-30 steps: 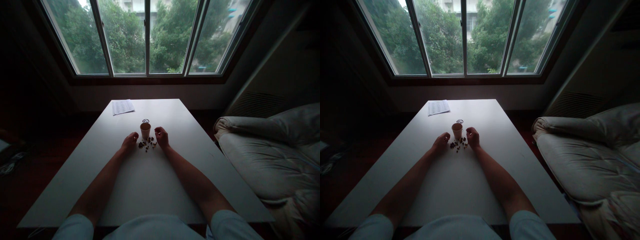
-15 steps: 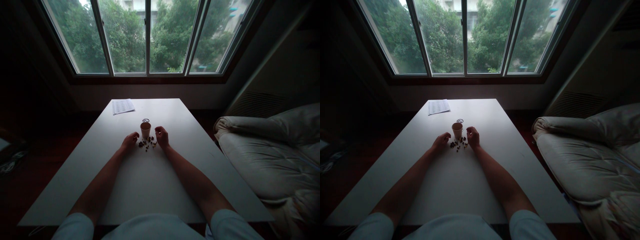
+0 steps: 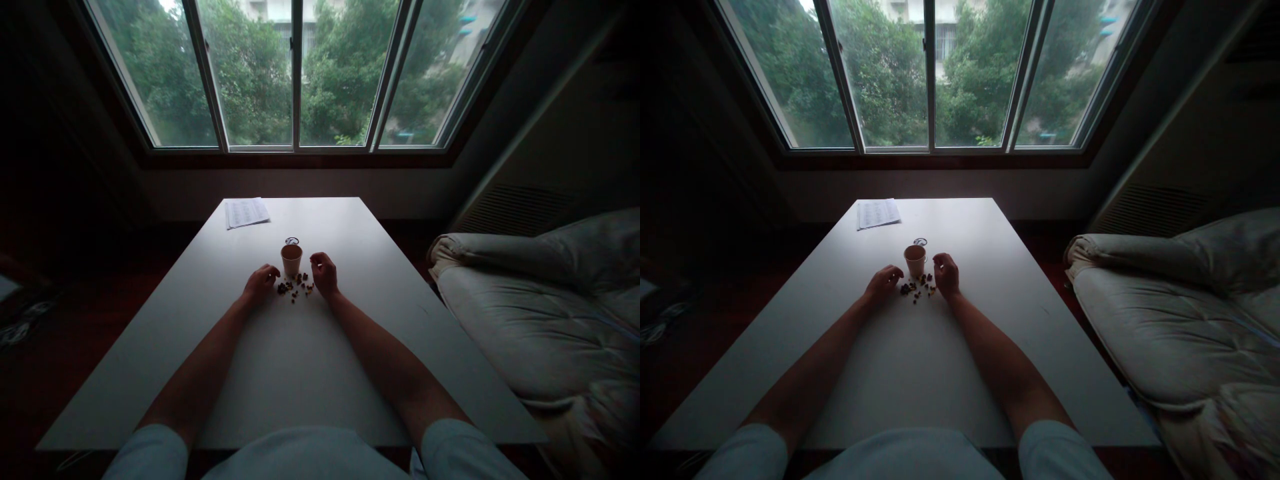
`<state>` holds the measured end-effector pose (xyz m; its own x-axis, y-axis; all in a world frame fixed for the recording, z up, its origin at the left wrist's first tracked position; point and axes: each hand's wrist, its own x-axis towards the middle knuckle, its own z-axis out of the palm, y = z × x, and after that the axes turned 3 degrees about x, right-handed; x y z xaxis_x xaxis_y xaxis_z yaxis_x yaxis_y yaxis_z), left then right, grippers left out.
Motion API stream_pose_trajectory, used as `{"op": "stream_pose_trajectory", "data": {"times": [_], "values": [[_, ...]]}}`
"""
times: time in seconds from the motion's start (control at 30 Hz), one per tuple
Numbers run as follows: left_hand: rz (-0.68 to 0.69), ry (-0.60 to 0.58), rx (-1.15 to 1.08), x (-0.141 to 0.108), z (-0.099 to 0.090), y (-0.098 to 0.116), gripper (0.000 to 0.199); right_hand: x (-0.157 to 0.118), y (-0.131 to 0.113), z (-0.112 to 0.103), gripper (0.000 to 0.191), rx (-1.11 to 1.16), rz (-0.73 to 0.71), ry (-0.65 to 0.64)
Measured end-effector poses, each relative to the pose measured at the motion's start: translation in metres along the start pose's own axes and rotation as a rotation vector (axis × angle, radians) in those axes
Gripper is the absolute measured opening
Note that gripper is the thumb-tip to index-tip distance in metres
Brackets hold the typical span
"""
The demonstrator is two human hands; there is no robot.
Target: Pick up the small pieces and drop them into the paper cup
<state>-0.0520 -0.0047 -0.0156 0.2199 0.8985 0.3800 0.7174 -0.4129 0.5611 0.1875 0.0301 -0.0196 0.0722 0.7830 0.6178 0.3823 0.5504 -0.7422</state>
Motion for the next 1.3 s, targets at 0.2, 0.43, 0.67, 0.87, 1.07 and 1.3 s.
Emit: {"op": "stream_pose_trajectory", "data": {"times": [0.2,0.43,0.67,0.87,1.07,1.3], "values": [[0.015,0.015,0.001,-0.001,-0.001,0.002,0.024,-0.001,-0.002,-0.001,0.013,0.011,0.001,-0.001],[0.028,0.017,-0.008,-0.001,0.001,0.004,0.023,-0.001,-0.010,-0.005,0.020,0.003,-0.019,-0.045],[0.016,0.019,-0.015,-0.001,0.003,0.004,0.023,-0.002,-0.016,-0.007,0.024,-0.019,-0.012,-0.040],[0.029,0.031,-0.005,-0.001,0.002,0.006,0.024,-0.003,-0.025,-0.007,0.032,-0.018,-0.074,-0.041],[0.015,0.033,0.004,-0.001,0.003,0.007,0.025,-0.004,-0.032,-0.007,0.038,-0.046,-0.161,-0.030],[0.016,0.044,-0.014,-0.001,0.006,0.004,0.025,-0.008,-0.037,-0.004,0.042,-0.102,-0.270,-0.114]]}}
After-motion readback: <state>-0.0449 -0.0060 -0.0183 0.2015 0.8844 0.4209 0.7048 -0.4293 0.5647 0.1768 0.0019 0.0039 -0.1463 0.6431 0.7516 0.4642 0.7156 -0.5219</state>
